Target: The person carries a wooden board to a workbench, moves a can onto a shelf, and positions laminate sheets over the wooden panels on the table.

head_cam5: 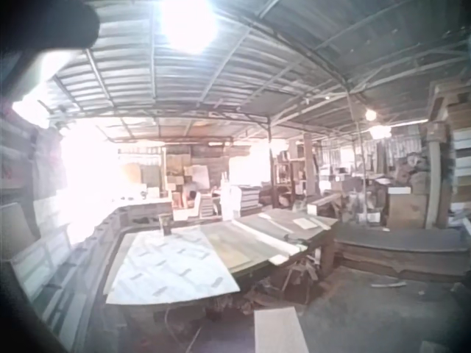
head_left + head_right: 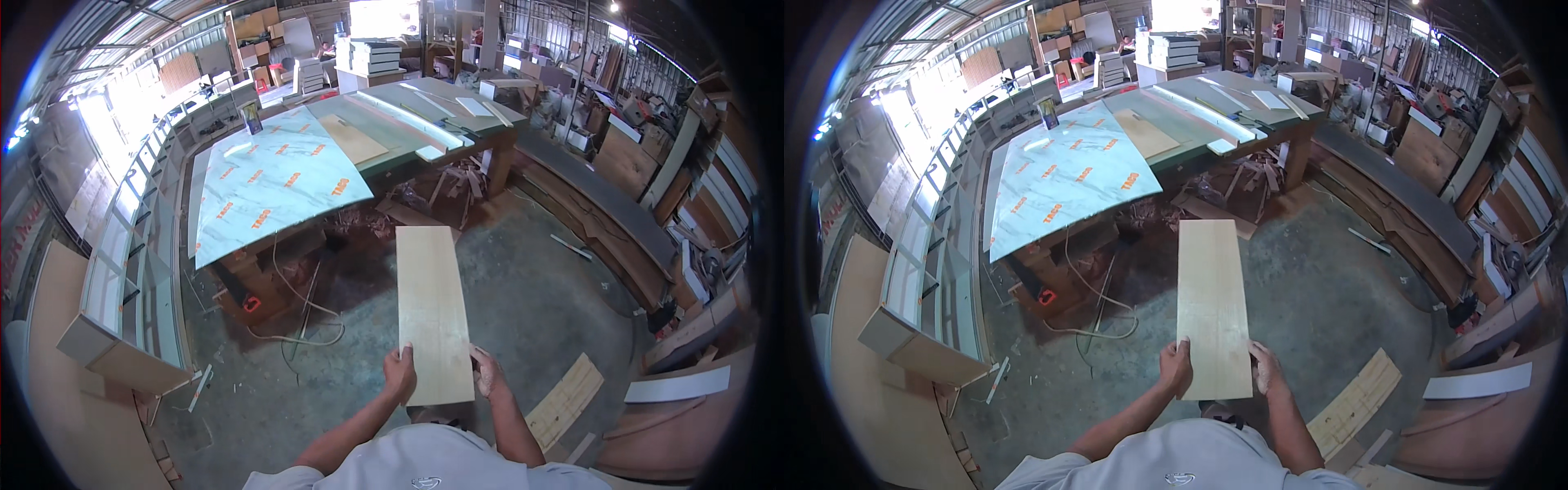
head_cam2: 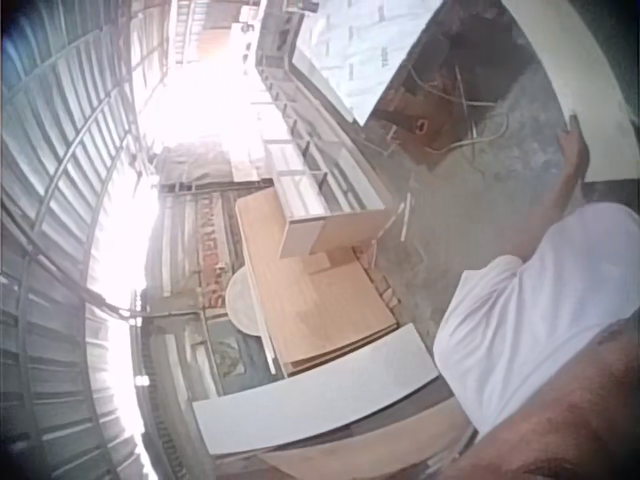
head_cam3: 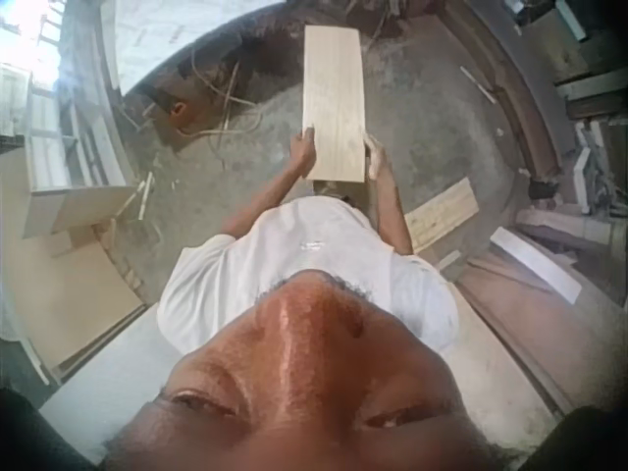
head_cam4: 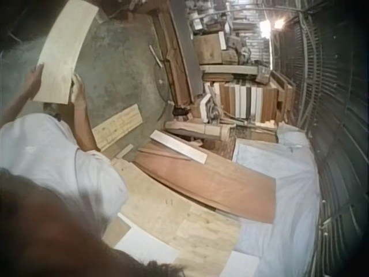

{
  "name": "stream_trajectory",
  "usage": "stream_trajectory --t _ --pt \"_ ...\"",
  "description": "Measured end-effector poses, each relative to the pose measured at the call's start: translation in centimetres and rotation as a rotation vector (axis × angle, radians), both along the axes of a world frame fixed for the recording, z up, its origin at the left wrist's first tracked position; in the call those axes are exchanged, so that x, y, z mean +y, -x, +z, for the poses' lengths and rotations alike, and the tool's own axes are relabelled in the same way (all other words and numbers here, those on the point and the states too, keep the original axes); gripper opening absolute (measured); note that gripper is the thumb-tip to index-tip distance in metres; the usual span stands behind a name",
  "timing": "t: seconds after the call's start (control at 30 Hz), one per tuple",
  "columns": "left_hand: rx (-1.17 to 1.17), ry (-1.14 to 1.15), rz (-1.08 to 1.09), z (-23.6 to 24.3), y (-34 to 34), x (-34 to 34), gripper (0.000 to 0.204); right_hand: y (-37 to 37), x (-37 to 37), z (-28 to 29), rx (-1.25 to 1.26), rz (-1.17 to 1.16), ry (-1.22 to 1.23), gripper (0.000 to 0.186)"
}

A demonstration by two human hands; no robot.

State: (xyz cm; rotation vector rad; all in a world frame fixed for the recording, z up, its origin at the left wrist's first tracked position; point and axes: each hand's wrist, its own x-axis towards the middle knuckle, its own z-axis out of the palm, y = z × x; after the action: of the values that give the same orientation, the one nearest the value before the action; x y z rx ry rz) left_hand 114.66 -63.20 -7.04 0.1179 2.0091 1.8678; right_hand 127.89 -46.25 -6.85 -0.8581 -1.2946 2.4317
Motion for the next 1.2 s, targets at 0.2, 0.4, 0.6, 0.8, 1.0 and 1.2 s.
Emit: stream_trajectory --t 0.2,0.4,0.6,0.8,1.0,1.2 --pt "0.029 0.042 0.104 3.2 16.6 8.4 0.041 13.2 8.7 3.6 0.076 0.243 0.086 0.031" --pt "0.099 -0.210 0.302 5.2 30.8 15.9 0.035 27.0 12.5 7.2 0.150 0.264 0.151 0.031" --pt "0.070 -0.364 0.304 5.7 44.2 23.6 0.031 41.3 18.4 8.0 0.225 0.148 0.180 0.033" --pt "0.076 -0.217 0.013 9.5 57.6 27.7 0.034 56.0 26.2 9.7 0.285 0.033 0.150 0.033" --pt "-0.038 -0.188 -0.034 10.1 66.8 25.8 0.037 70.0 37.3 8.5 0.245 -0.005 -0.007 0.034" --pt "0.075 0.005 0.271 3.7 71.6 19.9 0.028 85.5 47.6 6.5 0.147 -0.033 -0.004 0.034"
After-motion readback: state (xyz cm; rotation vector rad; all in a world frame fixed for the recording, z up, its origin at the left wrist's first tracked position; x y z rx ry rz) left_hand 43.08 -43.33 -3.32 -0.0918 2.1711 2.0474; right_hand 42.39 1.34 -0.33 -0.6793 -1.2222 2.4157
